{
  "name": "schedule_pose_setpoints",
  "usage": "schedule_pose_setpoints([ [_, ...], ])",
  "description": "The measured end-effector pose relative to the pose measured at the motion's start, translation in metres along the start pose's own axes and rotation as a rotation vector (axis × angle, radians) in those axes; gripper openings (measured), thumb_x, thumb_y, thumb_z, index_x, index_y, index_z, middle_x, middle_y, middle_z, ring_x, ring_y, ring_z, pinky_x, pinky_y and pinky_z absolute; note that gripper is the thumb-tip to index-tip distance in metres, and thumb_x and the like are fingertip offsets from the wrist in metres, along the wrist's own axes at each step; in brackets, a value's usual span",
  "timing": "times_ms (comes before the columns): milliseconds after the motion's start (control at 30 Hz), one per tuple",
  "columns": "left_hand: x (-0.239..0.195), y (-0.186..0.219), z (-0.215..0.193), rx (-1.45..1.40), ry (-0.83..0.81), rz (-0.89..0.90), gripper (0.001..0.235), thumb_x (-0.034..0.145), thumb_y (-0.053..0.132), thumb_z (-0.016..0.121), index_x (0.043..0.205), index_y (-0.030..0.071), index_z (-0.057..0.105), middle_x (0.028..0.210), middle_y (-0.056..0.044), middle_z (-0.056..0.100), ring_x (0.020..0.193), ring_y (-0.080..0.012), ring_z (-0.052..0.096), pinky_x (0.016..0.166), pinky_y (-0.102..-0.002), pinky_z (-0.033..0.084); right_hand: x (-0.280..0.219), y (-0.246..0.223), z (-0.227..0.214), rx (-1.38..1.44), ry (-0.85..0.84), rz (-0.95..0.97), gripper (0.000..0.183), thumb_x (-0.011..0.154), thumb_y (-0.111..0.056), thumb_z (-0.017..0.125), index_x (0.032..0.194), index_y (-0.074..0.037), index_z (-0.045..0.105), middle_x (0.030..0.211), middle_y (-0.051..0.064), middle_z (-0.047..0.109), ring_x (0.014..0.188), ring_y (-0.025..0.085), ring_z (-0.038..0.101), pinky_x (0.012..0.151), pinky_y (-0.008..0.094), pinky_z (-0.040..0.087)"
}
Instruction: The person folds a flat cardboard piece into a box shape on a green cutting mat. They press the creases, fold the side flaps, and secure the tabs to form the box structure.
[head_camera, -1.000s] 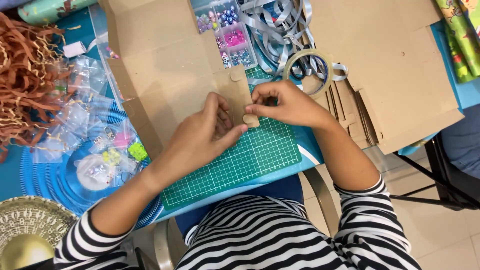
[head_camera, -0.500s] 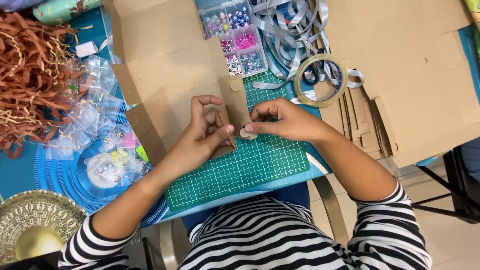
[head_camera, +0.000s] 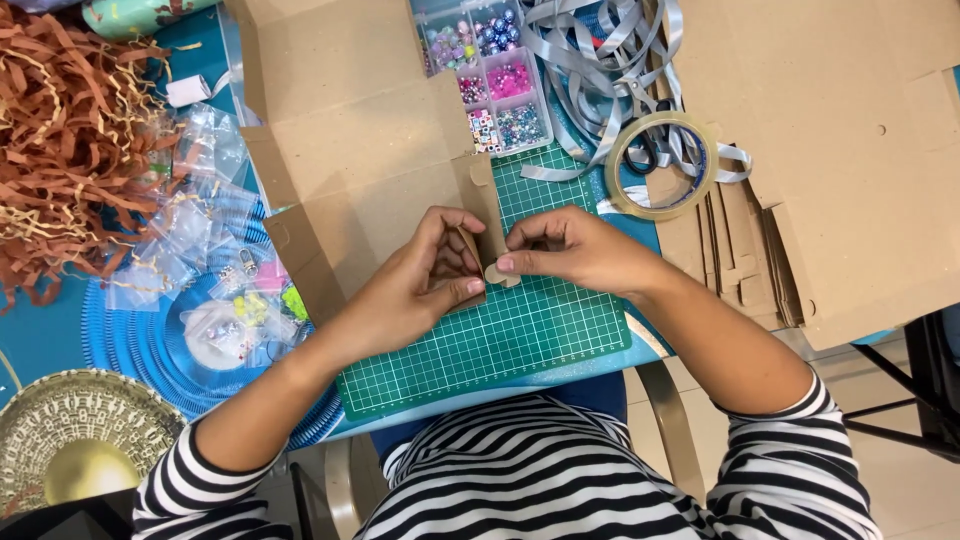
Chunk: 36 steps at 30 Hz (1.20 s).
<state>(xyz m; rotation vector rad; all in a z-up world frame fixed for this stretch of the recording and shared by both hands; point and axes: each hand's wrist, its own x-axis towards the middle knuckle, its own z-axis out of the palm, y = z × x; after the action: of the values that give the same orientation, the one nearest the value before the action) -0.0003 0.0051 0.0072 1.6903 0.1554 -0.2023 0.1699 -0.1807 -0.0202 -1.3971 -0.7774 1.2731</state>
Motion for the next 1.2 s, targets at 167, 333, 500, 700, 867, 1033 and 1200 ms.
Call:
schedule_pose_setpoints([
  [167,-0.001,-0.002,0.0,0.019,0.005,-0.017,0.053,0.104,0.004,0.068,0.148,0.006,0.039,0.109,-0.015,0.058,0.111,-0.028,0.065,0.102,-0.053,0.057,0.0,0.002,0.003,0.0,0.003,0.008,0.012,0.095,-0.012,0.083,0.095,0.0,0.084,0.08,0.005,0.076,0.078,0.012,0.064,0.075,0.027,0.054],
  [333,-0.003,0.008,0.004,0.057,0.008,-0.015,0.059,0.101,0.003,0.07,0.151,0.003,0.037,0.113,-0.017,0.057,0.111,-0.0306,0.067,0.103,-0.052,0.058,0.0,0.008,0.007,-0.01,0.029,-0.016,0.01,0.092,-0.012,0.085,0.093,-0.002,0.083,0.079,0.004,0.075,0.08,0.012,0.062,0.079,0.03,0.051],
  [500,-0.003,0.012,0.007,0.133,0.046,0.024,0.06,0.102,0.005,0.071,0.151,0.001,0.037,0.112,-0.019,0.056,0.109,-0.0348,0.07,0.101,-0.053,0.06,0.0,0.011,0.009,0.001,0.046,-0.012,0.008,0.091,-0.009,0.085,0.091,-0.002,0.084,0.079,0.006,0.075,0.082,0.014,0.062,0.082,0.032,0.051],
  [700,-0.004,0.01,0.011,0.152,0.061,0.023,0.062,0.103,0.008,0.07,0.153,-0.001,0.034,0.116,-0.02,0.055,0.113,-0.0389,0.071,0.103,-0.053,0.059,0.0,0.007,0.012,0.004,0.06,-0.007,0.01,0.09,-0.01,0.087,0.093,-0.001,0.085,0.079,0.009,0.077,0.082,0.016,0.064,0.085,0.035,0.05],
  [867,-0.004,0.007,0.013,0.162,0.085,0.033,0.065,0.104,0.008,0.069,0.155,-0.002,0.028,0.117,-0.022,0.054,0.114,-0.0408,0.07,0.103,-0.054,0.059,0.001,0.012,0.009,0.014,0.054,-0.013,0.011,0.092,-0.012,0.086,0.097,-0.002,0.085,0.082,0.009,0.081,0.085,0.016,0.067,0.089,0.035,0.051],
  [1033,-0.007,0.028,0.013,0.211,0.083,0.051,0.068,0.106,0.005,0.065,0.155,-0.007,0.021,0.121,-0.024,0.056,0.119,-0.0449,0.071,0.102,-0.056,0.058,-0.002,0.0,0.005,-0.009,0.029,-0.039,0.011,0.093,-0.009,0.084,0.102,-0.003,0.084,0.088,0.01,0.085,0.09,0.017,0.072,0.095,0.038,0.052],
  [1200,-0.008,0.034,0.011,0.361,0.075,0.048,0.067,0.105,0.01,0.067,0.151,-0.01,0.023,0.123,-0.028,0.061,0.119,-0.0488,0.072,0.099,-0.057,0.058,0.003,0.009,0.006,-0.077,0.062,-0.062,0.012,0.088,-0.01,0.09,0.096,-0.005,0.083,0.082,0.006,0.082,0.082,0.015,0.07,0.087,0.035,0.053],
])
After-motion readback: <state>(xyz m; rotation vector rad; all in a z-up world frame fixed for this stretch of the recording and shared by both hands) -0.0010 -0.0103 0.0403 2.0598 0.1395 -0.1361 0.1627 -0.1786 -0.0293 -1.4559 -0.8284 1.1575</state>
